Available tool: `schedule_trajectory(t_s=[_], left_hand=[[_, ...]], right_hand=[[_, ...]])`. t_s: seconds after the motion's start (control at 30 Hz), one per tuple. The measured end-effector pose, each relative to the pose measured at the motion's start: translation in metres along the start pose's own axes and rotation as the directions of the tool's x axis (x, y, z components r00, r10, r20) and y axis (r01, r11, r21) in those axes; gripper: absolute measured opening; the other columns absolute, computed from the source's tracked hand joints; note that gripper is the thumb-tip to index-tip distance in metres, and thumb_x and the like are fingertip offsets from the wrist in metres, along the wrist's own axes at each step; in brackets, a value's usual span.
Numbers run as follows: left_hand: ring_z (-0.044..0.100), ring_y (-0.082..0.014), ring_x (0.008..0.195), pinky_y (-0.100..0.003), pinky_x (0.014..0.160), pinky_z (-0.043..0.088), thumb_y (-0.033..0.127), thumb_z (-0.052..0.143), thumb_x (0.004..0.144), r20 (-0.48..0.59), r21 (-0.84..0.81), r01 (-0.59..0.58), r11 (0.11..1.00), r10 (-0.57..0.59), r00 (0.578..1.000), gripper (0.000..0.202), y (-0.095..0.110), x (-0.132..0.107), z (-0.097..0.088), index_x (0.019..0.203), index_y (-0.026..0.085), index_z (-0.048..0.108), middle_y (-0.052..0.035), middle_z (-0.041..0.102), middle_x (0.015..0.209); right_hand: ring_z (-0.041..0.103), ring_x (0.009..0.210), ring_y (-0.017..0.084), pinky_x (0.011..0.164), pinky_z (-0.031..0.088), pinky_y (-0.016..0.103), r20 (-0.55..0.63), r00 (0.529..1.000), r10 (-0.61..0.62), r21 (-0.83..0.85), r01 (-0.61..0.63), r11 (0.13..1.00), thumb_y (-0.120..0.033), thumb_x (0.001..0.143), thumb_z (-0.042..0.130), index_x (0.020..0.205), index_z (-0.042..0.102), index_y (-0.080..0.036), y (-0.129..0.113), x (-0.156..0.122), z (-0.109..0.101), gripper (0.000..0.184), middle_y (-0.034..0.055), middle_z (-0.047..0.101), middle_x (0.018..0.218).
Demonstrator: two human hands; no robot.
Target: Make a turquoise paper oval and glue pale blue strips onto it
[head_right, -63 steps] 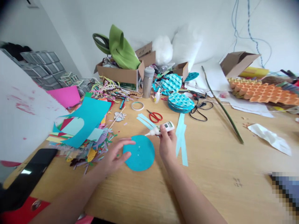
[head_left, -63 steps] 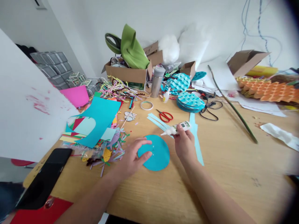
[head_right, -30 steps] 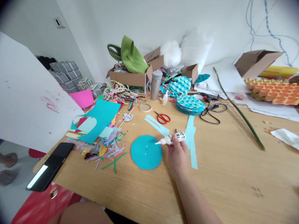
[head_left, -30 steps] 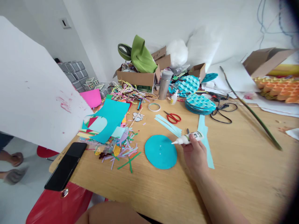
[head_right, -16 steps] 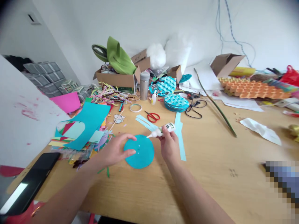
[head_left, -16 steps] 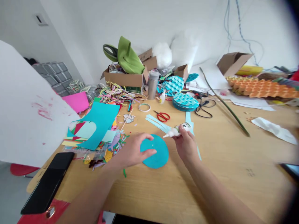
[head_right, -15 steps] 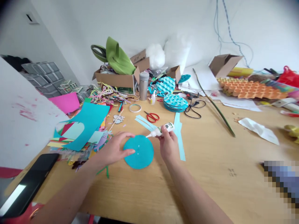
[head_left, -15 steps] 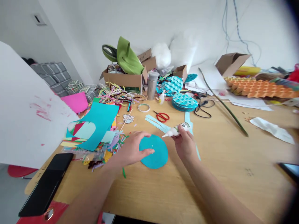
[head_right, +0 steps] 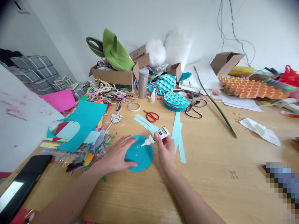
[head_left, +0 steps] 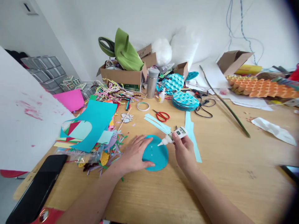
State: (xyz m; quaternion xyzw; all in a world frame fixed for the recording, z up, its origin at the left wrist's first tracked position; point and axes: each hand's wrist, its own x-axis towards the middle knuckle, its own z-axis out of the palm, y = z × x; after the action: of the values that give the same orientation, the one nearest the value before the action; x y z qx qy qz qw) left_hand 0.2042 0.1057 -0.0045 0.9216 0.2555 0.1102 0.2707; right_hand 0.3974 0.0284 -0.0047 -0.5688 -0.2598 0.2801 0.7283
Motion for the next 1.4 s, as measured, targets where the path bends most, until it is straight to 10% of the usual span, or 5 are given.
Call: schedule_trajectory(t_s=[0.53,1.4], left_hand=[[0.037,-0.0304,0.14,-0.053,0.119,0.022,0.039,0.079,0.071,0.01,0.074,-0.016,0.997,0.015,1.0,0.087,-0.003,0.002,0.004,0.144,0.018,0.036,-0.0171,0.045,0.148],[0.04,-0.0296,0.139,-0.055,0.119,0.021,0.034,0.08,0.071,0.039,0.073,0.01,0.997,-0.013,0.999,0.084,-0.002,0.005,0.004,0.142,0.021,0.036,-0.0144,0.046,0.148]], right_hand=[[0.057,0.071,0.02,0.065,0.043,0.033,0.107,0.963,-0.248,-0.367,0.27,0.89,-0.04,0.077,0.073,0.085,0.061,-0.022,0.013,-0.003,-0.02,0.023,0.0013,0.063,0.077],[0.055,0.064,0.018,0.061,0.042,0.033,0.253,0.89,-0.379,-0.496,0.456,0.739,-0.037,0.08,0.069,0.084,0.057,-0.022,0.011,0.0,-0.029,0.02,0.0013,0.062,0.072]])
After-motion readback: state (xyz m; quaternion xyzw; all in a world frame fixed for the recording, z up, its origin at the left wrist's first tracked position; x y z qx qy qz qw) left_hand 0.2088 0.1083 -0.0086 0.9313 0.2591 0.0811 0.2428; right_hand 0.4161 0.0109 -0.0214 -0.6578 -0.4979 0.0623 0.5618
